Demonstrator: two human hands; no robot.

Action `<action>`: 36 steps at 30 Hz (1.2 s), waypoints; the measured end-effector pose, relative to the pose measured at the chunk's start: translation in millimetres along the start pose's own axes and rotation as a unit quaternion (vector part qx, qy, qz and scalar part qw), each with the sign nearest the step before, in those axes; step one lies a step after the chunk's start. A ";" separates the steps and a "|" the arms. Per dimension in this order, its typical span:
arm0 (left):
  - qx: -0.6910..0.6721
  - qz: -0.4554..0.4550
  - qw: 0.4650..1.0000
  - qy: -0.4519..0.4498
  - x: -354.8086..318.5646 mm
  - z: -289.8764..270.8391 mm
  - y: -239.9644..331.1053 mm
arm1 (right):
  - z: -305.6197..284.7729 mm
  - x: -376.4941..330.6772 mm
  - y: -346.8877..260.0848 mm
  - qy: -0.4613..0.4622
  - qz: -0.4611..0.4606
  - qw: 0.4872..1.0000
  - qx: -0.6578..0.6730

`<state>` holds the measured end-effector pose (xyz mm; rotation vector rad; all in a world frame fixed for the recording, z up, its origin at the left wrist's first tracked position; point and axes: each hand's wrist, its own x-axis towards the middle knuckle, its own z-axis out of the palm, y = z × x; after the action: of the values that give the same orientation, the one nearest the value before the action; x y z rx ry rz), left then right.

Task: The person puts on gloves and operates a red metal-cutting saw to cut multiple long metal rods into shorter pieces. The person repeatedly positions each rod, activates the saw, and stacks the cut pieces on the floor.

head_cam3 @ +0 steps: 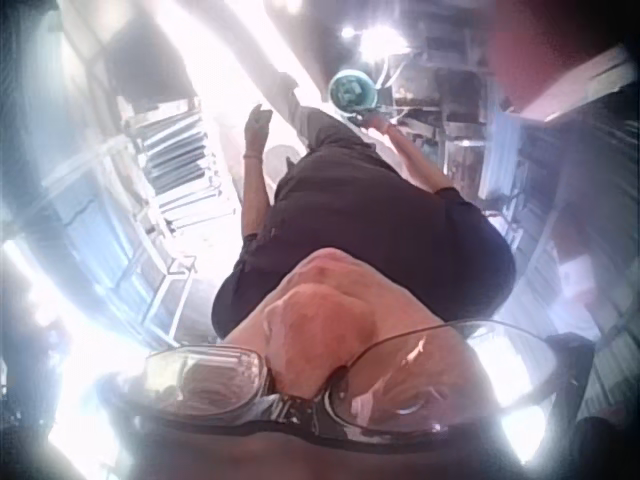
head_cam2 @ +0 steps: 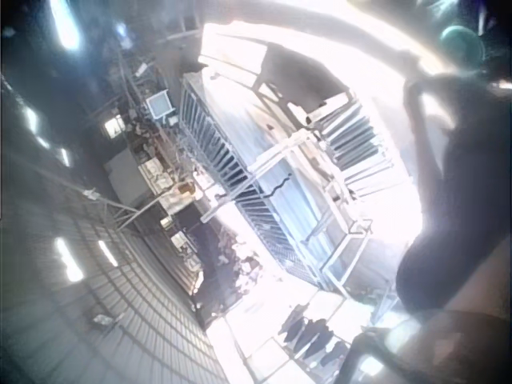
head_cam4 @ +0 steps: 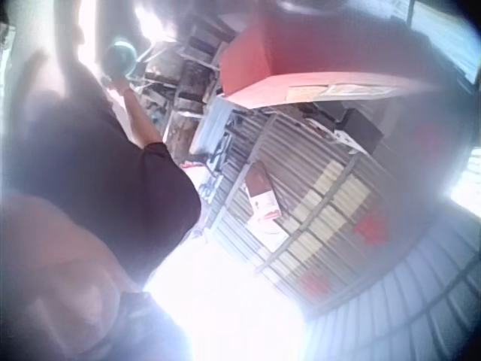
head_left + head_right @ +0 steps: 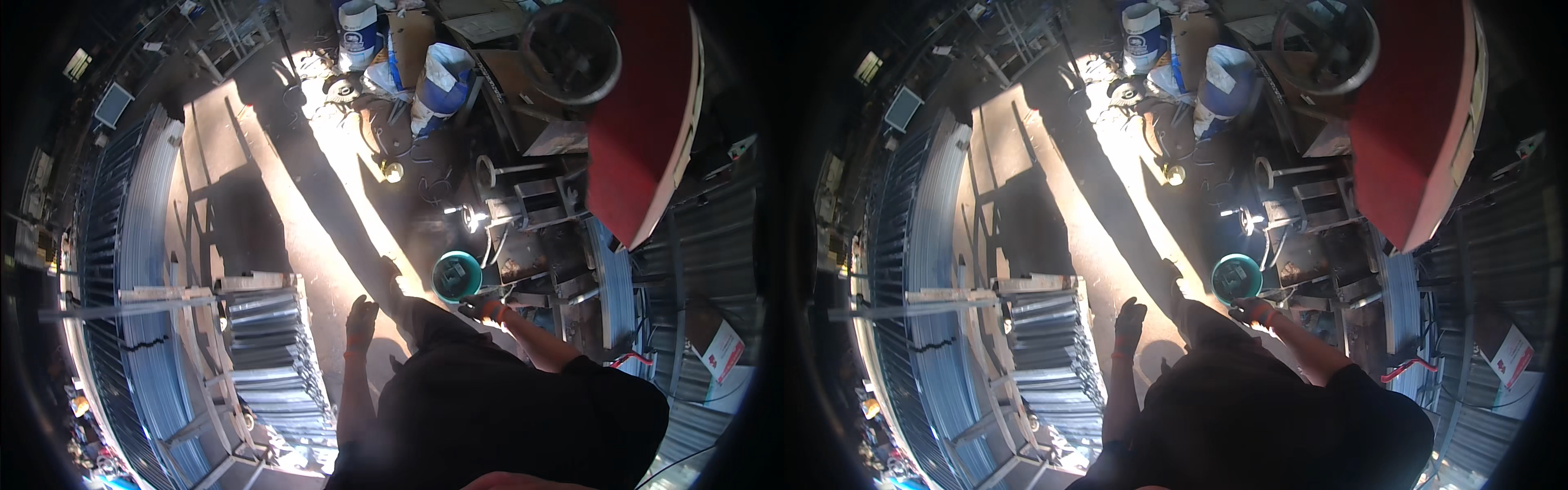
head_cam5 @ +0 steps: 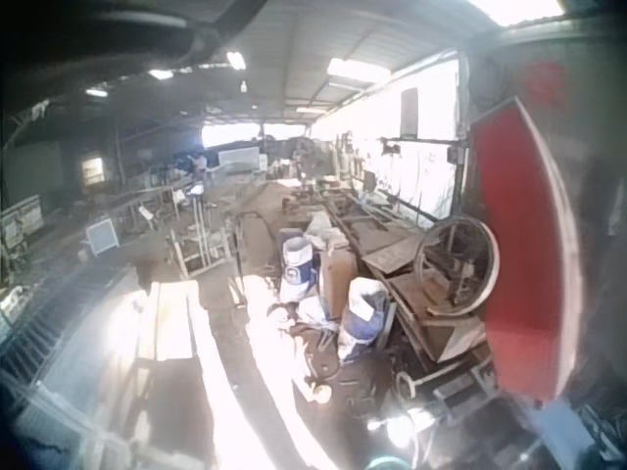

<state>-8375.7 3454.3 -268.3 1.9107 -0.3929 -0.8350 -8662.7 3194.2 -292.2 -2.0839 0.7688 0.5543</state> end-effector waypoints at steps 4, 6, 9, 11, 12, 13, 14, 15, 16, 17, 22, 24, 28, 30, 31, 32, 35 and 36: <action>-0.081 -0.045 0.996 -0.004 69.6 -28.6 7.3 | -37.8 95.3 -40.9 -0.073 -0.024 0.994 -0.083; 0.004 0.030 0.999 -0.021 104.4 -63.2 13.5 | -66.7 148.6 -73.9 -0.107 -0.037 0.988 -0.107; -0.042 -0.063 0.997 -0.023 181.9 -92.7 35.7 | -126.9 211.0 -121.3 -0.027 -0.044 0.999 0.003; -0.060 -0.101 0.993 -0.003 226.7 -108.0 55.9 | -172.5 245.0 -140.4 0.003 -0.039 0.999 0.008; -0.071 -0.108 0.992 0.008 252.7 -114.5 69.2 | -195.0 260.9 -144.3 0.024 -0.058 0.998 0.019; -0.067 -0.062 0.995 0.030 276.3 -116.7 82.6 | -216.4 275.1 -143.5 0.040 -0.037 0.998 0.029; -0.094 -0.073 0.993 0.011 298.7 -117.0 96.9 | -234.5 288.6 -139.6 0.061 -0.037 0.996 0.049; -0.045 -0.080 0.996 -0.022 328.9 -116.2 113.4 | -249.9 301.5 -133.3 0.074 -0.035 0.995 0.064; 0.006 -0.090 0.994 -0.060 358.7 -114.2 130.6 | -264.8 312.8 -124.6 0.116 -0.050 0.992 0.028; 0.022 -0.093 0.993 -0.076 387.2 -107.7 148.0 | -276.8 319.1 -114.8 0.147 -0.060 0.987 -0.012; 0.202 0.079 0.944 -0.249 554.9 -49.0 255.3 | -319.8 315.5 -88.9 0.323 0.094 0.936 0.107; 0.223 0.115 0.920 -0.302 621.1 -17.1 301.3 | -332.0 300.5 -93.1 0.327 0.116 0.932 0.109; 0.207 0.130 0.889 -0.388 727.1 51.8 384.5 | -348.2 268.5 -101.4 0.454 0.135 0.869 0.145; 0.192 0.160 0.881 -0.402 766.1 100.6 416.7 | -351.8 258.2 -94.6 0.479 0.253 0.797 0.268; 0.162 0.146 0.879 -0.424 780.4 127.5 430.1 | -353.8 254.1 -87.7 0.489 0.290 0.766 0.300; 0.204 0.123 0.877 -0.418 794.7 163.2 444.3 | -357.3 252.4 -79.3 0.480 0.336 0.745 0.318; 0.240 0.252 0.825 -0.444 807.1 257.6 477.8 | -376.9 247.3 -47.1 0.501 0.410 0.668 0.369; 0.218 0.246 0.816 -0.476 804.8 291.9 486.4 | -386.8 247.8 -37.9 0.543 0.395 0.625 0.398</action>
<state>-7966.9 2559.3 -232.6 1.4946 -1.7351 -1.3693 -8415.6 2814.5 -207.5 -0.9201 2.1669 -0.7055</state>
